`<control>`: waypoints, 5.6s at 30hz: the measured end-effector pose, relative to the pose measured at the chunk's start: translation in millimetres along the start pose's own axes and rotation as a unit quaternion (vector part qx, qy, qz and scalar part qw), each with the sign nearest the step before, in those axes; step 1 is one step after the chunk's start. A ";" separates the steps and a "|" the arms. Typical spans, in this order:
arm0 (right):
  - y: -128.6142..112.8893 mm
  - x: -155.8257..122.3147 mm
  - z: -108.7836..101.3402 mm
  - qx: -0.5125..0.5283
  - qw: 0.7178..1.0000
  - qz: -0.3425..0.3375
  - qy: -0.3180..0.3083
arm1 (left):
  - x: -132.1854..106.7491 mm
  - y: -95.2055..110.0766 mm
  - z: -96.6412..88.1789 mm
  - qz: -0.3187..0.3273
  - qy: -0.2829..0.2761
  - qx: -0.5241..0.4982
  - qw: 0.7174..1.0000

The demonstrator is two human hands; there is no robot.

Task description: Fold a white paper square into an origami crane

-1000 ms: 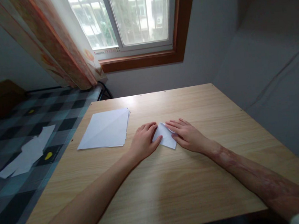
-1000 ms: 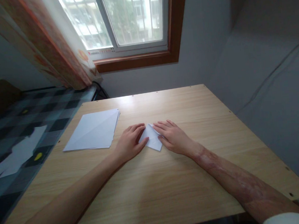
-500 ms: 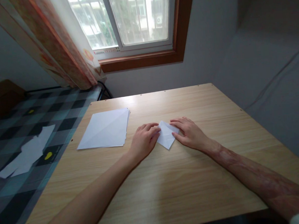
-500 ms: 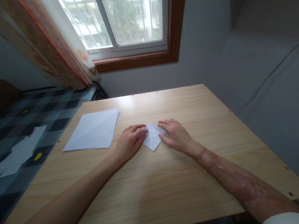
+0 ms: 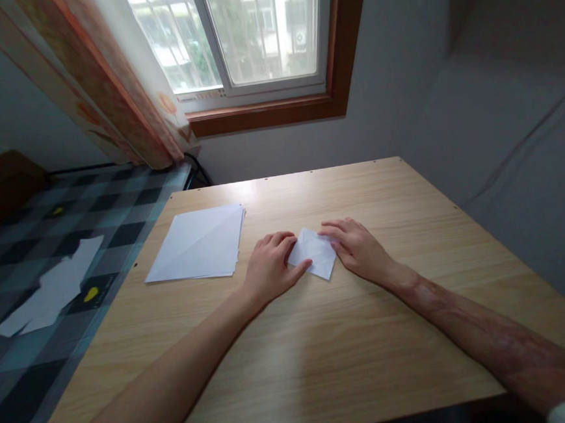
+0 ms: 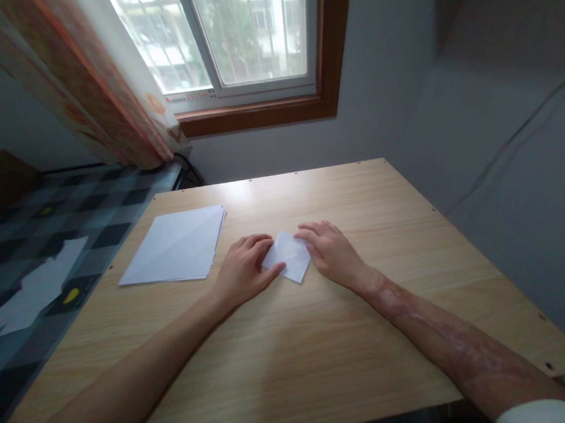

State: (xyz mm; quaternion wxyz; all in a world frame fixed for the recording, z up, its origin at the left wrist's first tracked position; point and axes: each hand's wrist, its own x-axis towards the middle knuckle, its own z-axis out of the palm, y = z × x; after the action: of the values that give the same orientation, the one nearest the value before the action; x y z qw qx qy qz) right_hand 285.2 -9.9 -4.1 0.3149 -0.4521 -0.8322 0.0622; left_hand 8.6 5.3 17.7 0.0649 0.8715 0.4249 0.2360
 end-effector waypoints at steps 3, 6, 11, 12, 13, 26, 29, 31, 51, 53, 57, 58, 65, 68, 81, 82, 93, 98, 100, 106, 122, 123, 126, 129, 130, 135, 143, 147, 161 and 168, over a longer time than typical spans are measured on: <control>-7.9 -1.5 -4.4 -0.014 0.999 -0.040 0.012 | 0.1 -1.9 1.5 -0.007 0.002 0.000 1.000; -19.7 -2.7 -7.2 -0.004 0.994 -0.101 -0.028 | 0.6 -3.0 3.0 -0.013 0.005 -0.005 1.000; -29.8 -0.9 -7.6 -0.018 0.990 -0.119 -0.072 | 1.5 -3.0 3.5 -0.020 0.008 -0.019 1.000; -29.2 -0.4 -7.7 -0.024 0.991 -0.110 -0.072 | 1.6 -2.9 3.4 -0.020 0.009 -0.022 1.000; -28.0 -0.1 -7.9 -0.029 0.992 -0.101 -0.072 | 1.7 -2.8 3.4 -0.020 0.009 -0.025 0.999; -22.5 -0.1 -4.0 -0.069 0.994 -0.032 -0.075 | 1.6 -1.6 2.1 -0.012 0.008 -0.034 0.999; -20.5 -2.1 -3.0 -0.058 0.995 -0.008 -0.075 | 1.3 -1.6 2.1 -0.013 0.005 -0.039 0.999; -19.8 -2.6 -2.8 -0.064 0.996 0.006 -0.064 | 1.3 -1.7 1.9 -0.012 0.005 -0.042 0.999; -6.2 3.2 9.9 0.435 0.873 0.220 0.025 | 3.8 -10.5 2.0 -0.092 -0.007 -0.434 0.896; -7.2 1.4 11.1 0.426 0.882 0.204 0.009 | 3.6 -13.2 4.7 -0.114 0.008 -0.436 0.893; -3.9 0.1 15.4 0.372 0.911 0.177 0.022 | 3.0 -15.4 6.4 -0.136 0.015 -0.421 0.897; -1.8 0.1 16.9 0.350 0.919 0.179 0.033 | 2.9 -15.0 6.0 -0.133 0.012 -0.413 0.901; 7.0 -0.3 20.9 0.241 0.952 0.179 0.061 | 5.2 -9.0 0.7 -0.113 0.007 -0.321 0.940; 6.5 0.0 17.8 0.187 0.967 0.164 0.063 | 6.7 -8.4 -0.1 -0.105 0.007 -0.302 0.947; 1.6 1.2 10.1 0.123 0.983 0.127 0.050 | 7.3 -9.0 0.1 -0.090 0.003 -0.267 0.960; 1.3 1.2 9.8 0.120 0.984 0.123 0.052 | 7.3 -9.6 0.5 -0.090 0.003 -0.266 0.960; 1.1 1.5 8.8 0.102 0.990 0.078 0.051 | 6.1 -15.5 8.4 -0.095 0.032 -0.299 0.949; 0.1 1.9 8.1 0.110 0.989 0.081 0.058 | 6.0 -14.5 7.4 -0.098 0.045 -0.299 0.948; -0.4 2.2 7.6 0.114 0.989 0.076 0.050 | 6.2 -16.0 8.3 -0.097 0.044 -0.294 0.950; -2.0 2.4 7.5 0.113 0.989 0.079 0.046 | 6.8 -16.7 8.6 -0.091 0.041 -0.261 0.960; -1.8 3.8 4.4 0.101 0.986 0.120 0.061 | 2.2 -9.2 6.3 0.106 -0.009 -0.057 0.993; -1.6 3.6 5.0 0.097 0.986 0.118 0.062 | 2.0 -9.3 6.3 0.110 -0.011 -0.056 0.992; 0.4 2.4 7.7 0.081 0.988 0.113 0.068 | 1.2 -9.7 6.1 0.117 -0.012 -0.054 0.992; 3.6 1.2 10.6 0.067 0.989 0.112 0.069 | 0.9 -8.6 5.3 0.125 -0.018 -0.064 0.990; 4.4 0.9 11.3 0.063 0.989 0.113 0.067 | 0.9 -7.8 4.8 0.130 -0.022 -0.071 0.989; 3.2 0.6 10.3 0.048 0.991 0.106 0.059 | 1.4 -3.6 1.4 0.153 -0.059 -0.091 0.982; -1.5 0.5 5.9 0.042 0.997 0.065 0.021 | 0.2 -1.5 -1.5 0.139 -0.082 -0.084 0.983; -1.4 0.5 6.1 0.050 0.998 0.043 0.005 | 0.1 -1.6 1.2 0.121 -0.090 -0.055 0.987; 1.0 1.9 6.5 0.109 0.993 0.043 0.005 | 4.8 0.2 -1.3 0.115 -0.096 -0.030 0.988; -1.2 -0.7 11.6 0.019 0.998 0.021 -0.053 | 7.8 -7.0 9.2 0.107 -0.086 -0.018 0.990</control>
State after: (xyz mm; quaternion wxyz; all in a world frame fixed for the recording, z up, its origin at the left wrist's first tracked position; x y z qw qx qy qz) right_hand 277.9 -9.0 -13.1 0.2777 -0.4593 -0.8367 0.1088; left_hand 12.1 16.5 10.2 0.0915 0.9275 0.3181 0.1738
